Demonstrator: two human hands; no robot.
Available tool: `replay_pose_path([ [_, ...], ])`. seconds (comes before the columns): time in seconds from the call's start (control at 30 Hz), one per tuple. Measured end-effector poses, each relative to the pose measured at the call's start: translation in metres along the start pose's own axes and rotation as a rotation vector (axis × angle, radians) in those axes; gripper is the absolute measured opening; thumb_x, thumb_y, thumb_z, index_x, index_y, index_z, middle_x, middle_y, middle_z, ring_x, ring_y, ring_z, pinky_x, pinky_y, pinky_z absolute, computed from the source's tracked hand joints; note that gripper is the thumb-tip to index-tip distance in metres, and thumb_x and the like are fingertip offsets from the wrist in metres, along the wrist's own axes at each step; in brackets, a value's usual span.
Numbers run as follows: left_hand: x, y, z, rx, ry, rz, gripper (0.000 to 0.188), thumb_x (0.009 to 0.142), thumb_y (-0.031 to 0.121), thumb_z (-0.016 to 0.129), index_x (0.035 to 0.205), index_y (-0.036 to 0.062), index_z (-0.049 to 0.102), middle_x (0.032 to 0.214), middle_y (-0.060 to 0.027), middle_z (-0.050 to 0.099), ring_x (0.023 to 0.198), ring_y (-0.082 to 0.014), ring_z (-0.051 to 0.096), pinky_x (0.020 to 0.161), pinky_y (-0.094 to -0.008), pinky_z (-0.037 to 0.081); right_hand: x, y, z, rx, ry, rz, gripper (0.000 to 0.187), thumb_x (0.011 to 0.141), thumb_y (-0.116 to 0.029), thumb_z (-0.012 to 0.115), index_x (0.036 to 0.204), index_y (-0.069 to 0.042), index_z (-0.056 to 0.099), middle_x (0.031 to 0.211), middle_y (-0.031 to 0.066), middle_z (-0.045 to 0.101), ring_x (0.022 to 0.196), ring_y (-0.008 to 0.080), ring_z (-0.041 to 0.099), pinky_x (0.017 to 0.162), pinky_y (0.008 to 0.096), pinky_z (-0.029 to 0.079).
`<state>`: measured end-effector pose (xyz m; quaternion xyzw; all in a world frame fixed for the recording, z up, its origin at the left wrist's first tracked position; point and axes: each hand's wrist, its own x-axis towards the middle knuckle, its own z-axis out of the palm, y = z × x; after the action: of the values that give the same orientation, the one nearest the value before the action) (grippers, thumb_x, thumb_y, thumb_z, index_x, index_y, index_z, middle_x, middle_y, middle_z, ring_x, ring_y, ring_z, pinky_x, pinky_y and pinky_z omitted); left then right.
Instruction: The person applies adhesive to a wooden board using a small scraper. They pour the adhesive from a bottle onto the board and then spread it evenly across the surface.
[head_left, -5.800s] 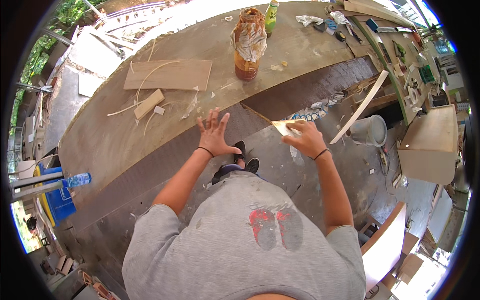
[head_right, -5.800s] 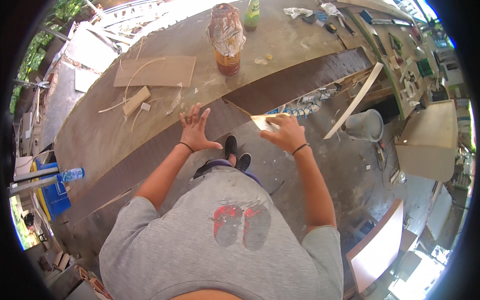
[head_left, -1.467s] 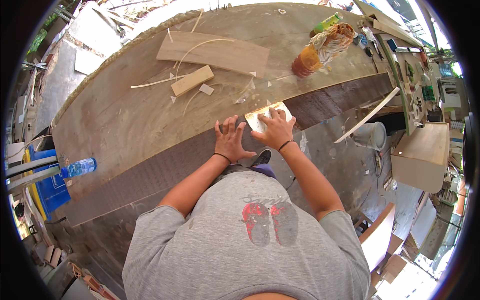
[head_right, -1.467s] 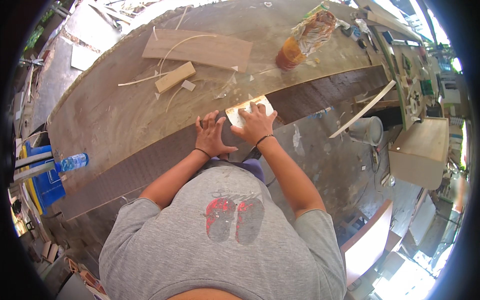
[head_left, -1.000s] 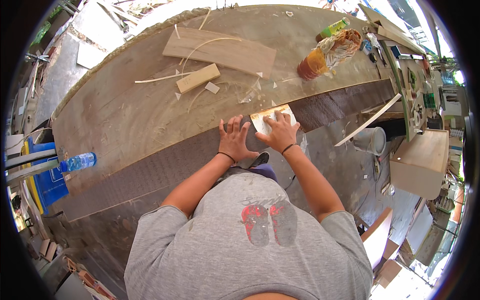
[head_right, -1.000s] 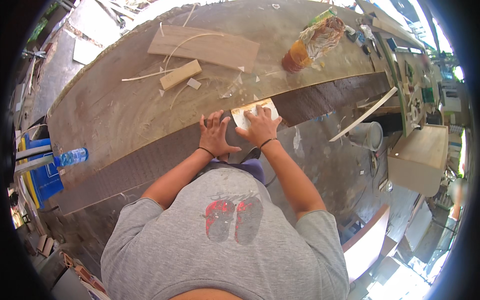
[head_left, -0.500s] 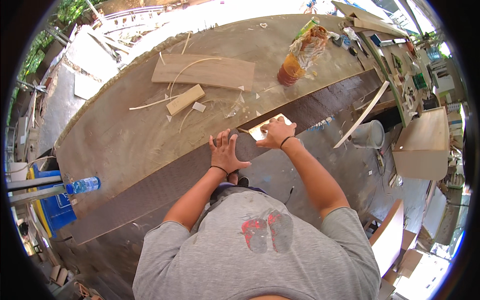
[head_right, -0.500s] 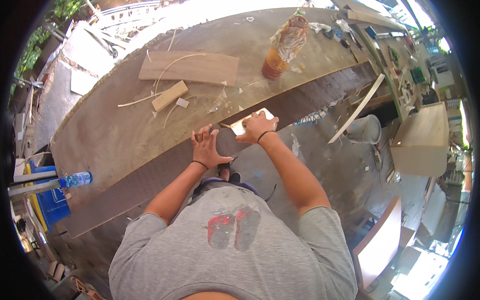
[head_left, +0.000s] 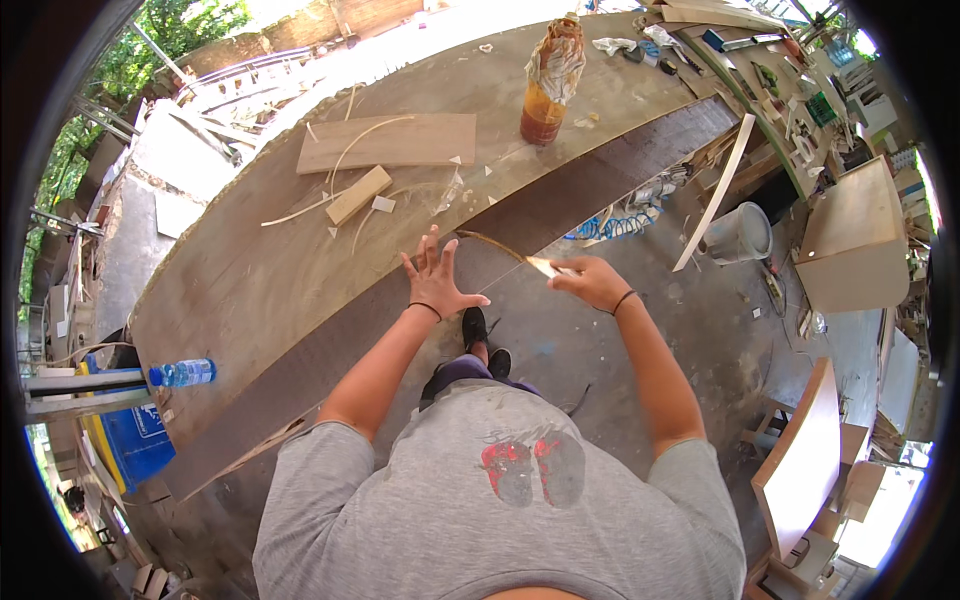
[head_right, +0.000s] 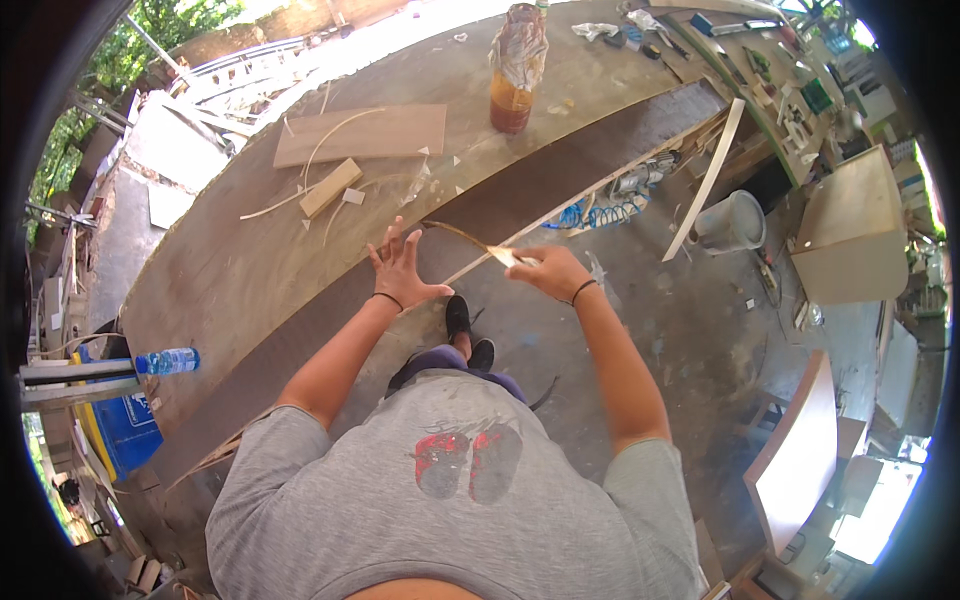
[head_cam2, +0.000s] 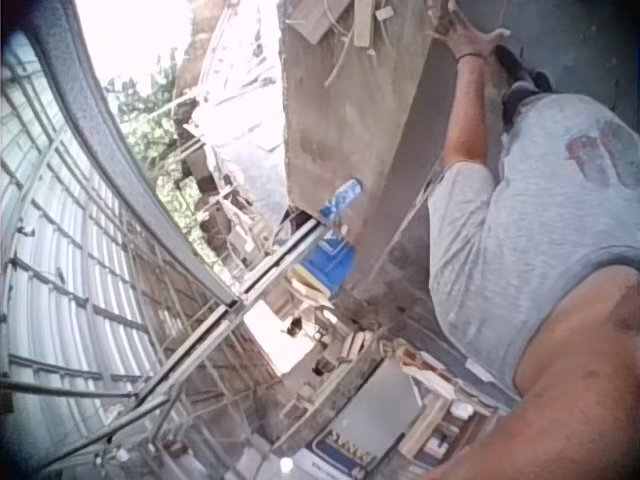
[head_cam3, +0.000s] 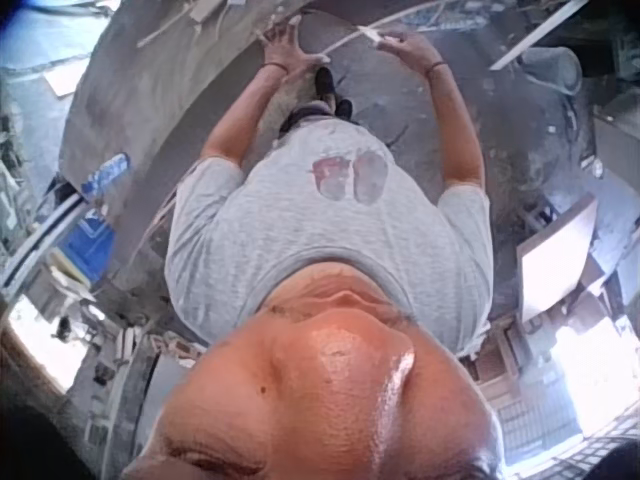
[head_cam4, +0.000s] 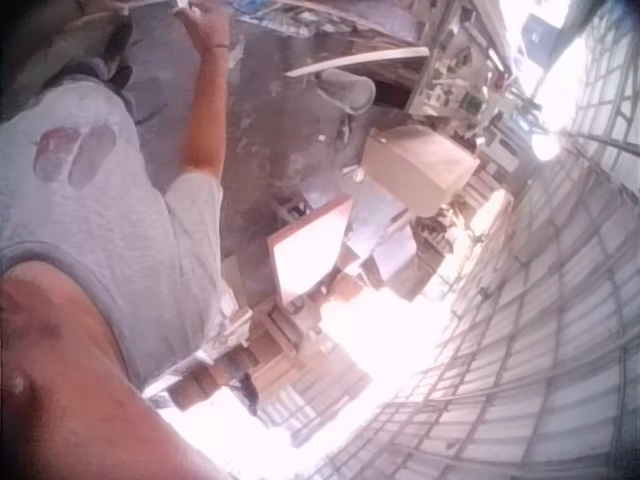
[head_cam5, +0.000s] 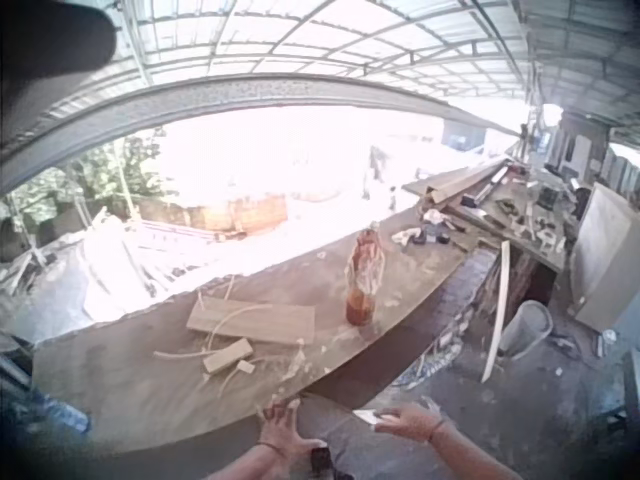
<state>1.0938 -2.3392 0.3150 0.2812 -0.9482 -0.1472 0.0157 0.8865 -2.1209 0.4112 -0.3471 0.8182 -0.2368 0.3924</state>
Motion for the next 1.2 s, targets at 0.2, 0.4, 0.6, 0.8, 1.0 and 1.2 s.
replay_pose_path([
  [0.2,-0.045,-0.048,-0.015,0.035,-0.105,-0.084,0.139,0.041,0.081,0.077,0.153,0.0157,0.025,0.161,-0.0169,0.01,0.15,-0.0378,0.004,0.113,-0.069,0.002,-0.017,-0.018,0.015,0.728,0.005,-0.173,0.066,0.085,-0.042,0.066,0.137,-0.003,0.055,0.116,0.0083,0.064,0.101,0.0154,0.06,0.08,0.0309,0.052],
  [0.4,-0.078,-0.1,-0.032,0.058,-0.214,-0.097,0.14,0.04,0.082,0.076,0.152,0.0152,0.026,0.161,-0.0171,0.011,0.15,-0.0378,0.006,0.114,-0.0678,0.002,-0.01,-0.017,0.028,1.268,-0.172,-0.277,0.068,0.088,-0.044,0.063,0.14,-0.003,0.049,0.124,0.0095,0.062,0.102,0.0182,0.064,0.078,0.0368,0.056],
  [0.6,-0.085,-0.117,-0.025,-0.026,-0.151,0.027,0.138,0.041,0.083,0.075,0.151,0.0141,0.03,0.16,-0.0175,0.015,0.147,-0.0374,0.014,0.114,-0.064,0.007,0.016,-0.029,0.051,1.376,-0.217,-0.229,0.074,0.086,-0.048,0.065,0.141,-0.003,0.046,0.127,0.0093,0.061,0.105,0.0193,0.064,0.078,0.0372,0.058],
  [0.8,-0.091,-0.119,-0.013,-0.078,-0.076,0.066,0.127,0.048,0.075,0.078,0.149,0.0136,0.032,0.155,-0.0156,0.024,0.145,-0.0329,0.018,0.113,-0.0588,0.011,0.028,-0.077,0.084,0.303,0.265,-0.36,0.065,0.081,-0.05,0.07,0.131,-0.009,0.061,0.137,0.0148,0.055,0.127,0.0306,0.052,0.103,0.0431,0.044],
  [1.0,-0.089,-0.12,-0.016,-0.111,-0.078,0.053,0.119,0.05,0.068,0.08,0.147,0.0143,0.035,0.153,-0.014,0.027,0.144,-0.03,0.017,0.111,-0.0596,0.01,0.042,-0.105,0.139,-0.424,0.349,-0.255,0.066,0.067,-0.054,0.074,0.124,-0.022,0.067,0.143,0.0146,0.048,0.136,0.033,0.039,0.106,0.0627,0.027],
  [1.2,-0.089,-0.121,-0.017,-0.099,-0.052,0.085,0.118,0.05,0.066,0.081,0.145,0.013,0.037,0.153,-0.0138,0.027,0.144,-0.0303,0.02,0.11,-0.057,0.014,0.073,-0.099,0.171,-0.593,0.412,-0.246,0.069,0.066,-0.057,0.073,0.126,-0.025,0.065,0.147,0.0126,0.044,0.139,0.0318,0.034,0.101,0.0721,0.024],
])
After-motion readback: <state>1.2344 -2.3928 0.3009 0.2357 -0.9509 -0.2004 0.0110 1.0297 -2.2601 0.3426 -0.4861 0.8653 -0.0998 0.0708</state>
